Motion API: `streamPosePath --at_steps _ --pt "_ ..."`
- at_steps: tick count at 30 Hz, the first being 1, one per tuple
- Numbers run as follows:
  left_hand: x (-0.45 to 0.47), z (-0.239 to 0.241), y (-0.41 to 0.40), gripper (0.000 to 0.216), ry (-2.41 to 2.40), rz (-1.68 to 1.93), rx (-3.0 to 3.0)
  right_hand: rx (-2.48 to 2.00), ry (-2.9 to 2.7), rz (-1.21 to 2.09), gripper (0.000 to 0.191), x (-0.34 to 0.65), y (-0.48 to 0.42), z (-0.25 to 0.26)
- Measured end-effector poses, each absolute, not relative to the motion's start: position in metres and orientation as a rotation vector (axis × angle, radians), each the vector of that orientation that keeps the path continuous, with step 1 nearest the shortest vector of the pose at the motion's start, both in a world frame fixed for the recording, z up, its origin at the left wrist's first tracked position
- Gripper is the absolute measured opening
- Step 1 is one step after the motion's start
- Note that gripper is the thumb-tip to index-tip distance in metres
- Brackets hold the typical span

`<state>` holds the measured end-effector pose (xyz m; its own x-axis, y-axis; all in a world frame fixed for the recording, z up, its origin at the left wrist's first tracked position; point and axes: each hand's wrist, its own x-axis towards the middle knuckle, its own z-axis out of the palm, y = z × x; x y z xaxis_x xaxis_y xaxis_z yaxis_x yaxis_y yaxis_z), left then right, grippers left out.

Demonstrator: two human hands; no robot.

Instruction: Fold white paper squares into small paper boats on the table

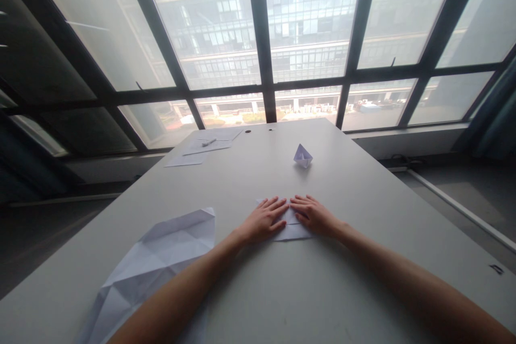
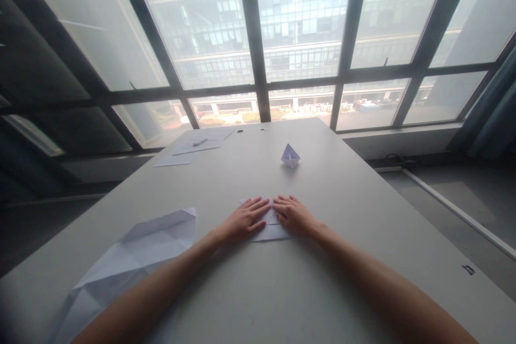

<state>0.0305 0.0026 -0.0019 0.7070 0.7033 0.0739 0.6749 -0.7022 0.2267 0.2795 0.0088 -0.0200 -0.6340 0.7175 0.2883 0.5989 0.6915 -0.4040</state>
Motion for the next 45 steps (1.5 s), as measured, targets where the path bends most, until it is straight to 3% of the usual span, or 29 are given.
streamPosePath --at_steps 45 --pt "0.0308 -0.0001 0.0018 0.060 1.126 0.219 2.723 -1.028 -2.490 0.373 0.051 0.2803 0.0107 -0.0231"
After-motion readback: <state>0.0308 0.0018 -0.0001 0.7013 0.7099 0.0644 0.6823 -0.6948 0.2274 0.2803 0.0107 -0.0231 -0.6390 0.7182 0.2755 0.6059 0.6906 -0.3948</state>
